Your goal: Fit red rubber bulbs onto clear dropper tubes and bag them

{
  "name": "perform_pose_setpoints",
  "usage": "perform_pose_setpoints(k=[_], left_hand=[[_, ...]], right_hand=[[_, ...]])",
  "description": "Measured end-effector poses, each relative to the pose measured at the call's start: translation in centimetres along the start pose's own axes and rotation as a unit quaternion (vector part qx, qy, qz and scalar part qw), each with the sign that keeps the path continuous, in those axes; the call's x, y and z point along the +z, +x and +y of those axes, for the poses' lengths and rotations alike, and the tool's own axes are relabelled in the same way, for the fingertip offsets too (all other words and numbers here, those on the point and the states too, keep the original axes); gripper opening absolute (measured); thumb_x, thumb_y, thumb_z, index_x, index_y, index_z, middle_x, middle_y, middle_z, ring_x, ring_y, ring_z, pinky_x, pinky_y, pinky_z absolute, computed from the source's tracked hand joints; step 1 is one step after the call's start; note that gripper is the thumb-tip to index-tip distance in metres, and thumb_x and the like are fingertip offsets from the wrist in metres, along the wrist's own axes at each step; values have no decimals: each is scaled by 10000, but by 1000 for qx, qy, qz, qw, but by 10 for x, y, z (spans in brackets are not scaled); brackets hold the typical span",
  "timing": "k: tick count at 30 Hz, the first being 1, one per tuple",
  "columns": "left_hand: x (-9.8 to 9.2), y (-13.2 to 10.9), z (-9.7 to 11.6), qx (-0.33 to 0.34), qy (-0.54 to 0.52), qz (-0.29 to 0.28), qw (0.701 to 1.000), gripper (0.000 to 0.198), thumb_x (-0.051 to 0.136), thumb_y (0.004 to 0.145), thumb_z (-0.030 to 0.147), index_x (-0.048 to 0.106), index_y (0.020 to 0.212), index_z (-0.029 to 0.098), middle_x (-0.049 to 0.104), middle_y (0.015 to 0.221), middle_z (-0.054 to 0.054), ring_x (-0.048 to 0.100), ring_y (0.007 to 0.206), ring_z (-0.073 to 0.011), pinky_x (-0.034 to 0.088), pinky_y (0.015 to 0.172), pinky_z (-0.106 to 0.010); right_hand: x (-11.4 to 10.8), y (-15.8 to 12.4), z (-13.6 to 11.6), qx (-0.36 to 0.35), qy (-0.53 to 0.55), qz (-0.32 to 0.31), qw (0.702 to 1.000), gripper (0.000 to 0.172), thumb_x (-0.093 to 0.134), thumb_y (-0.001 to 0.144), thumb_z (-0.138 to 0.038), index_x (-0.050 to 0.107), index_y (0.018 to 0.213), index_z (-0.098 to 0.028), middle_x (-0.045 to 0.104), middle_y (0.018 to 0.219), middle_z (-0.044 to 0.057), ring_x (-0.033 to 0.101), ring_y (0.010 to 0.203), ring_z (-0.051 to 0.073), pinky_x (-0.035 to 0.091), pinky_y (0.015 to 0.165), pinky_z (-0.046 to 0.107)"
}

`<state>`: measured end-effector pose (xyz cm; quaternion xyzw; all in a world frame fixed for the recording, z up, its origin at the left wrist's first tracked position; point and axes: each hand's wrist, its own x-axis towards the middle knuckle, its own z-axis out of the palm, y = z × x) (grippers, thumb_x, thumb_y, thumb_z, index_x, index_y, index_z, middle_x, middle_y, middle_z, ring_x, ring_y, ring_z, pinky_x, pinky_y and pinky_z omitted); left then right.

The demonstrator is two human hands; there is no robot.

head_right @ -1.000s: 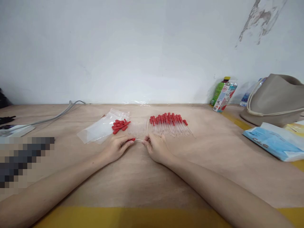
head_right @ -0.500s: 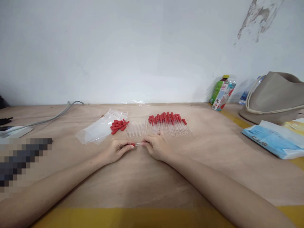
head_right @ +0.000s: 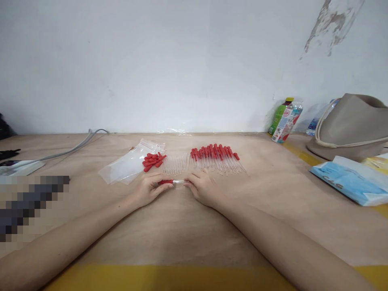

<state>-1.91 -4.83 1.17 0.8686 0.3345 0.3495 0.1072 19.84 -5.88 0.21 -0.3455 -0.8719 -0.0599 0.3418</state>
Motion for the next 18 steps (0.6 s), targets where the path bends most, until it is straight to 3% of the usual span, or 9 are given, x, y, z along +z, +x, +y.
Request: perform_pose_setpoints(k=[6,12,18], left_hand=[[1,-3,6,-29,-23,-37,999,167,530,828,294,631,852,163,626,716,-1,544,632,-103,413,587,-203],[1,-4,9,15,-9,-58,998,159,529,824,277,628,852,156,621,711,-8,537,635,-108,408,591,-205],[2,-4,8,40,4,-51,998,170,510,836,274,626,842,150,625,718,-22,544,643,-114,414,594,-211]], right_hand=[[-1,2,-3,-20,-11,-3,1000,230,403,878,-229,601,788,-153,603,677,25,485,623,118,261,647,287],[-1,2,-7,-24,-15,-48,998,287,366,883,-238,580,710,-156,583,624,3,428,562,100,227,674,297],[-2,5,-14,19,-10,-109,994,309,356,882,-237,568,672,-156,594,607,-1,405,528,93,233,689,300]])
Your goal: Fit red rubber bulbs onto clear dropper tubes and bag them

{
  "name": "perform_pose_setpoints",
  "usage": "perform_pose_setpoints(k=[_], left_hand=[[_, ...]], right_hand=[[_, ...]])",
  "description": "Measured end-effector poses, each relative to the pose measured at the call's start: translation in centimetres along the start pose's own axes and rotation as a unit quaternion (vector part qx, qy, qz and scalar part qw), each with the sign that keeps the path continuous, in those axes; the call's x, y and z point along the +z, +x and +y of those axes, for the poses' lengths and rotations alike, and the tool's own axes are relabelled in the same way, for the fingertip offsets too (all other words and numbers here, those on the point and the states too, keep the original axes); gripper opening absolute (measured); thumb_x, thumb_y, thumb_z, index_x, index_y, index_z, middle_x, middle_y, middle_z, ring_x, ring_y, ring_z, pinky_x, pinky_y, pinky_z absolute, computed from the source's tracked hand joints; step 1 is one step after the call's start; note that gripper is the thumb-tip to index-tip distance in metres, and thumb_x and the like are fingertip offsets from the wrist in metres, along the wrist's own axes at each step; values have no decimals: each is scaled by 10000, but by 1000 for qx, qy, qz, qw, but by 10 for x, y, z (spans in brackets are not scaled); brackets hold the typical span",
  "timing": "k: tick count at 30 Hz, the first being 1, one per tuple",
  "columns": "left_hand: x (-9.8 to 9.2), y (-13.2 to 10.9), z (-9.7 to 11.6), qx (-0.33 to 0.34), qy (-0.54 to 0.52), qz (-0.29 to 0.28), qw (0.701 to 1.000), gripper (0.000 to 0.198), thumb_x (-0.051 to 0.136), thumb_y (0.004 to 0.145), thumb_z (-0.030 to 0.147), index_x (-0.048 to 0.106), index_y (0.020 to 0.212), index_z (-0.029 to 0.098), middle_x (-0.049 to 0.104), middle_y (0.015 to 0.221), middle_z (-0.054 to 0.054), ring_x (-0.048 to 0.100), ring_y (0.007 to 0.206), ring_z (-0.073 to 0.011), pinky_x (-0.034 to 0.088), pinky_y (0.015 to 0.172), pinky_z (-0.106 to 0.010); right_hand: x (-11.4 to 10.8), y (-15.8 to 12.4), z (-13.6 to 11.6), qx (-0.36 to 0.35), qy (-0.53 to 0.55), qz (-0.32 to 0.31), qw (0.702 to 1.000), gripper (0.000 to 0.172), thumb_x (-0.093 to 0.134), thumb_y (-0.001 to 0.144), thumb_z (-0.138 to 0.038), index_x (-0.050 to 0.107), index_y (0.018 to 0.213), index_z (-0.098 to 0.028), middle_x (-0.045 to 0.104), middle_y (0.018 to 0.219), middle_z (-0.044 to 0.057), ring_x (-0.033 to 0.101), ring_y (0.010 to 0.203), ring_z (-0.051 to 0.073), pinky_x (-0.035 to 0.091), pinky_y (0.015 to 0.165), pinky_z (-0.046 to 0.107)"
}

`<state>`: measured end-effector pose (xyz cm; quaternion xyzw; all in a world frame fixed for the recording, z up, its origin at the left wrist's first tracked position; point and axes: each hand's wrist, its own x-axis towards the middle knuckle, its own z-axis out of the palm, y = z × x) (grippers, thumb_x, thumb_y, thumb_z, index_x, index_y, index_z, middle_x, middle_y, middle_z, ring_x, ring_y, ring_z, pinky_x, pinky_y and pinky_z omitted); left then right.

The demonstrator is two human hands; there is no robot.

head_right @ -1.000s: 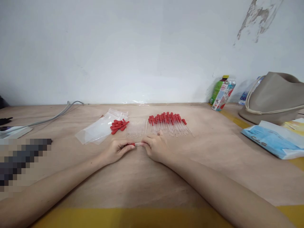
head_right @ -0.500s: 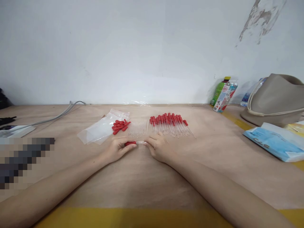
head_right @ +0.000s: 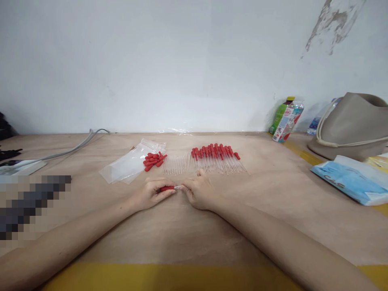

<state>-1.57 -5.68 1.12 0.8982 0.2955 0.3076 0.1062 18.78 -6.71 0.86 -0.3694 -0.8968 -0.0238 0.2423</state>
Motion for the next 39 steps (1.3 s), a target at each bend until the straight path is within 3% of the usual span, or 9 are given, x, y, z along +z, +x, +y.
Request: perform_pose_setpoints(k=[7,11,15,18,21,26,33,39], left_hand=[[0,4,-5,16,7,5,1000,185,519,837,281,641,902,158,665,769,-35,590,674,-131,449,610,-226],[-2,4,-10,24,0,11,1000,193,560,816,289,642,951,179,685,837,-32,619,717,-136,479,643,-233],[-6,1,-14,14,42,73,996,326,619,763,341,596,1057,200,662,882,-41,607,765,-157,493,687,-274],[-7,0,-16,-14,86,122,989,390,608,769,318,534,1132,197,593,997,-72,557,920,-191,470,796,-330],[-7,1,-16,-26,97,102,990,307,567,789,268,543,1086,197,549,1001,-68,522,954,-194,452,829,-344],[-8,1,-16,-38,102,76,991,213,543,789,219,572,997,190,533,978,-63,505,938,-192,449,806,-338],[-6,2,-21,-71,137,108,982,183,552,781,258,594,942,183,548,912,-56,505,877,-195,426,790,-347],[-14,8,-37,-202,253,213,922,162,572,736,251,596,888,199,569,869,-46,481,862,-235,379,771,-377]], right_hand=[[-2,5,0,66,63,-66,994,321,322,909,-271,584,750,-176,624,666,-1,473,578,103,259,744,303],[-18,6,-5,37,21,-86,995,292,361,897,-279,616,794,-181,639,804,34,517,751,141,268,734,304],[-36,5,5,38,8,-89,995,254,419,854,-254,649,766,-191,642,785,34,525,759,150,300,703,289],[-42,9,27,170,62,-53,982,255,424,821,-257,655,742,-185,648,708,22,536,635,128,324,588,244],[-40,22,51,318,51,22,946,245,480,763,-309,637,627,-179,637,638,26,544,602,137,331,544,236],[-23,44,70,428,9,42,903,265,508,723,-350,591,523,-197,628,624,42,563,635,175,339,549,262],[-8,49,70,415,-60,29,907,357,460,759,-463,591,573,-187,630,658,59,573,709,208,334,715,336],[3,62,46,340,-98,0,935,315,414,803,-398,622,699,-185,650,746,65,579,773,206,276,770,365]])
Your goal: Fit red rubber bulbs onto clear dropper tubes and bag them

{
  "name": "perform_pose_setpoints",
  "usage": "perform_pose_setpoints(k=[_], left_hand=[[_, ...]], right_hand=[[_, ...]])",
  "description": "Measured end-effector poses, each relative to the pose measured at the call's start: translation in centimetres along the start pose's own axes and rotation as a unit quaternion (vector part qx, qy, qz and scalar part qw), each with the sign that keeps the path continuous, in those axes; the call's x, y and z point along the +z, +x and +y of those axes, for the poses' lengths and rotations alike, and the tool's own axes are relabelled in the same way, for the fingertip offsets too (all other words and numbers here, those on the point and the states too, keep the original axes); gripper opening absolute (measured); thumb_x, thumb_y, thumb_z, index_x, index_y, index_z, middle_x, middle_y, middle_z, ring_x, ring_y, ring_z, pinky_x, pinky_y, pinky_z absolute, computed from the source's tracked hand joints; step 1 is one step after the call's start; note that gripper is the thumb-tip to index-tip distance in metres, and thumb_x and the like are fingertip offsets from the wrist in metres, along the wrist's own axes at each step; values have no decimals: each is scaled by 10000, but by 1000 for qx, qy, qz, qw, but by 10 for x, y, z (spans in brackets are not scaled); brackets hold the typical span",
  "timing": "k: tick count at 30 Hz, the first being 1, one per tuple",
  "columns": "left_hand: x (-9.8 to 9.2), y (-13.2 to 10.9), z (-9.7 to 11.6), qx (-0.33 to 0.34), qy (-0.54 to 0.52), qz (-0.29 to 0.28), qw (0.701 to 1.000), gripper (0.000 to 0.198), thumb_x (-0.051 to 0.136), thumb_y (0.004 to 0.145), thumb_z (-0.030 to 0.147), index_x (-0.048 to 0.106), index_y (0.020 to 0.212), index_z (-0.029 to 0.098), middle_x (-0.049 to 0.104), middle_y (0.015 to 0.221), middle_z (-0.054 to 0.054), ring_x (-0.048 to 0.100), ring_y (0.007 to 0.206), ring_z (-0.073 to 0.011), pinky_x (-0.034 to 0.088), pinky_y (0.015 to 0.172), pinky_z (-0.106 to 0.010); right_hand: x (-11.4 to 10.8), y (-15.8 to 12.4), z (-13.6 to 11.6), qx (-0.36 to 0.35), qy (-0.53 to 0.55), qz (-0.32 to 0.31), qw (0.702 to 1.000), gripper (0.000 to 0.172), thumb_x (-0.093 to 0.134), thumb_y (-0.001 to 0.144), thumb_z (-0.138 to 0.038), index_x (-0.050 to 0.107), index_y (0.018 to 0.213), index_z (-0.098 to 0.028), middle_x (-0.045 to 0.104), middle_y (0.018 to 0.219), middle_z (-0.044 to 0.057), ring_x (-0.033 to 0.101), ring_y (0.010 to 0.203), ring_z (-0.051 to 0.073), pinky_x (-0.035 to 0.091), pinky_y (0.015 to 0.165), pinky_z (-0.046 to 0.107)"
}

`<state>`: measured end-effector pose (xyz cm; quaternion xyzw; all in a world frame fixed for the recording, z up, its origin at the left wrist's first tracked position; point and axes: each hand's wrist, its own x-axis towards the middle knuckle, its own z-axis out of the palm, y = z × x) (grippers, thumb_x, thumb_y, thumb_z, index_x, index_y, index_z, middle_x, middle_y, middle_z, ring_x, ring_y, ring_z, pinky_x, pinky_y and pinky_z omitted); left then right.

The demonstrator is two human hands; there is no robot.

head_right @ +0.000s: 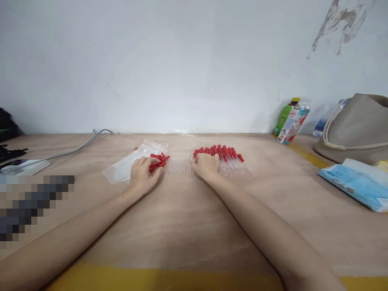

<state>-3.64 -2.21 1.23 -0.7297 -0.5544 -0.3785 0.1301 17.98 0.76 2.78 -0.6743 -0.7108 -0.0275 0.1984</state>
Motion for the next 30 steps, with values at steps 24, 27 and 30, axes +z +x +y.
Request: perform_pose_setpoints(k=[24,27,30], left_hand=[[8,9,-32,-40,-34,-40,998,71,534,753,216,552,811,178,558,814,-49,542,797,-208,438,751,-341],[7,8,-28,-42,-55,-14,997,152,513,786,219,565,920,171,555,894,-60,550,808,-192,448,768,-331],[4,3,-19,-14,-87,-6,996,229,463,830,228,562,1030,174,522,923,-64,541,826,-178,456,765,-312]], right_hand=[[-3,-33,8,-119,-15,81,989,233,315,866,-231,517,854,-117,628,725,86,560,694,204,241,748,362],[0,-50,30,-185,58,107,975,229,302,888,-221,521,888,-151,643,807,63,562,727,172,260,774,340],[3,-61,45,-218,100,139,961,250,330,885,-209,518,1042,-158,638,943,87,565,851,188,314,783,327]])
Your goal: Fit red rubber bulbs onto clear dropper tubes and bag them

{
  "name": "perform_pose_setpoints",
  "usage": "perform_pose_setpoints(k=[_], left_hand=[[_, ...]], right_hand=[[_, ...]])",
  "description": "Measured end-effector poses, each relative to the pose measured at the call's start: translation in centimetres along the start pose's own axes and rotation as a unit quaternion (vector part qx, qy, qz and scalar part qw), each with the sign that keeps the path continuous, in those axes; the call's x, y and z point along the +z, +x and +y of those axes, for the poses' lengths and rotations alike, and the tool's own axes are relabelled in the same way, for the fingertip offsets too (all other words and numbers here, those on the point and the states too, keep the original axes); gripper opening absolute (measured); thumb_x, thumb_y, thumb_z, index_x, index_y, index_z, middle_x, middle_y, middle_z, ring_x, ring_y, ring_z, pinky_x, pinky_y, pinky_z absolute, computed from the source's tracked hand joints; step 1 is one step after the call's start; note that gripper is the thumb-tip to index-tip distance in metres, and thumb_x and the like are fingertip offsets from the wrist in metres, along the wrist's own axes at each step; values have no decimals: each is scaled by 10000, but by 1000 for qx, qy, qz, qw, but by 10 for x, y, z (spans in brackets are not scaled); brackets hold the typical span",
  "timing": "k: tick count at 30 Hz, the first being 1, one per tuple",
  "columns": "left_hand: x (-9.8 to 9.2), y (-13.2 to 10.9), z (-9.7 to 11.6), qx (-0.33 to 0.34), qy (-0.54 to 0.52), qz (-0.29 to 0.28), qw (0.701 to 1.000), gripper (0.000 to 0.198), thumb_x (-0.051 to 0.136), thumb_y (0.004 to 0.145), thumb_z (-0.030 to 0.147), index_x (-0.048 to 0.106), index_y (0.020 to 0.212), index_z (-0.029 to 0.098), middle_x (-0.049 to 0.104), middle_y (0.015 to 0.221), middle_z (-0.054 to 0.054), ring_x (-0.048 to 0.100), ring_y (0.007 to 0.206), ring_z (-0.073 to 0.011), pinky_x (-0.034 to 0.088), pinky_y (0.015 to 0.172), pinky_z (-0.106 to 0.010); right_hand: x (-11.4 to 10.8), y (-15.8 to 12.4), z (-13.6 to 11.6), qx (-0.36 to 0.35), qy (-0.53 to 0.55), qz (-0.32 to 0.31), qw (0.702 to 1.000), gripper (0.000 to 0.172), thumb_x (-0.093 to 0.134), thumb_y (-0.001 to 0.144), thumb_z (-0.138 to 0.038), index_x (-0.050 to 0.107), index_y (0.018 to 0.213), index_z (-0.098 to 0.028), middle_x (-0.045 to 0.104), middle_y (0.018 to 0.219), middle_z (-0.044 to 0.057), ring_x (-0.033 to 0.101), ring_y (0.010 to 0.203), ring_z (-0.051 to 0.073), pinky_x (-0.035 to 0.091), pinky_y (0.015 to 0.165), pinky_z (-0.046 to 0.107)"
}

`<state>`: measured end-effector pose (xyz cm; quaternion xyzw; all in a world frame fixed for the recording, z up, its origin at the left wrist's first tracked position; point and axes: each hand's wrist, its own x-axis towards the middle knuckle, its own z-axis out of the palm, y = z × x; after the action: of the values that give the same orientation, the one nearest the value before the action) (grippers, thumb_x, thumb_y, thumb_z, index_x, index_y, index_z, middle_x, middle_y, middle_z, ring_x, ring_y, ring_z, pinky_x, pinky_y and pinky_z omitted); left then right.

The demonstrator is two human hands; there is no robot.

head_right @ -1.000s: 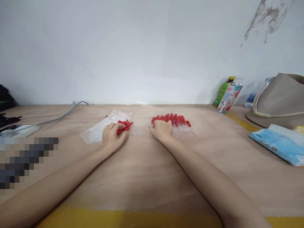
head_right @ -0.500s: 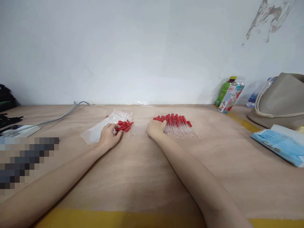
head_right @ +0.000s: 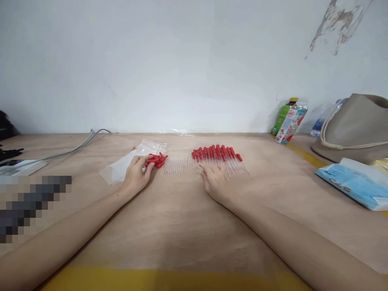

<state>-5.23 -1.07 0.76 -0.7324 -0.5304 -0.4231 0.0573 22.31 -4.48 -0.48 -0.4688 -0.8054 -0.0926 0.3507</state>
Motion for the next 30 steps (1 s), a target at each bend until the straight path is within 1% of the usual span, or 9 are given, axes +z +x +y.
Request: perform_pose_setpoints(k=[2,4,7,9,12,14,18,24,30], left_hand=[[-2,-6,10,59,-32,-32,997,241,432,851,222,570,1044,179,505,913,-60,521,871,-175,451,780,-301],[-5,-13,23,116,-53,-83,988,227,425,858,219,592,1008,182,500,896,-55,504,879,-173,443,789,-304],[-8,-21,38,146,-56,-158,975,192,458,846,233,626,936,201,508,862,-42,502,813,-165,445,740,-304],[-7,-23,42,153,-56,-181,970,173,495,828,263,637,907,203,516,871,-43,505,810,-167,444,737,-308],[-3,-22,42,157,-55,-177,970,170,531,813,294,652,894,207,533,935,-53,511,879,-184,434,782,-328],[0,-20,41,161,-61,-168,971,153,524,822,271,661,856,211,551,953,-50,517,894,-181,428,794,-327],[0,-19,44,142,-98,-168,971,142,495,844,229,631,846,187,603,853,-31,548,804,-150,438,734,-281],[-3,-22,48,98,-160,-174,967,151,476,858,252,591,922,179,655,828,-9,586,718,-128,451,657,-236],[-3,-23,48,77,-185,-184,962,148,453,863,240,572,922,175,645,787,3,592,696,-119,459,640,-217]], right_hand=[[-2,-4,1,-7,23,-3,1000,252,349,879,-206,535,1044,-164,632,942,86,561,853,186,354,761,314],[-4,-5,-2,-12,51,-13,999,224,363,875,-207,564,966,-172,627,892,72,558,812,173,377,738,302],[-6,-3,-11,-17,83,-24,996,171,397,855,-201,563,888,-172,616,838,55,550,767,153,386,732,294],[-7,-1,-17,-17,90,-37,995,144,417,842,-202,557,849,-168,610,790,42,539,716,140,382,720,290],[-8,0,-24,-26,93,-57,994,135,436,839,-220,556,812,-165,604,740,28,529,690,132,372,708,285],[-10,1,-28,-31,94,-65,993,139,442,843,-229,561,808,-166,610,739,27,532,708,134,368,706,278],[-14,2,-35,-31,92,-69,993,139,451,843,-223,567,789,-168,618,733,27,527,711,135,362,692,269],[-14,1,-38,-49,97,-52,993,131,447,849,-220,559,801,-170,617,729,16,518,681,127,356,693,276],[-8,-1,-36,-50,133,-20,990,122,430,858,-214,534,808,-173,604,740,20,520,698,132,358,694,277]])
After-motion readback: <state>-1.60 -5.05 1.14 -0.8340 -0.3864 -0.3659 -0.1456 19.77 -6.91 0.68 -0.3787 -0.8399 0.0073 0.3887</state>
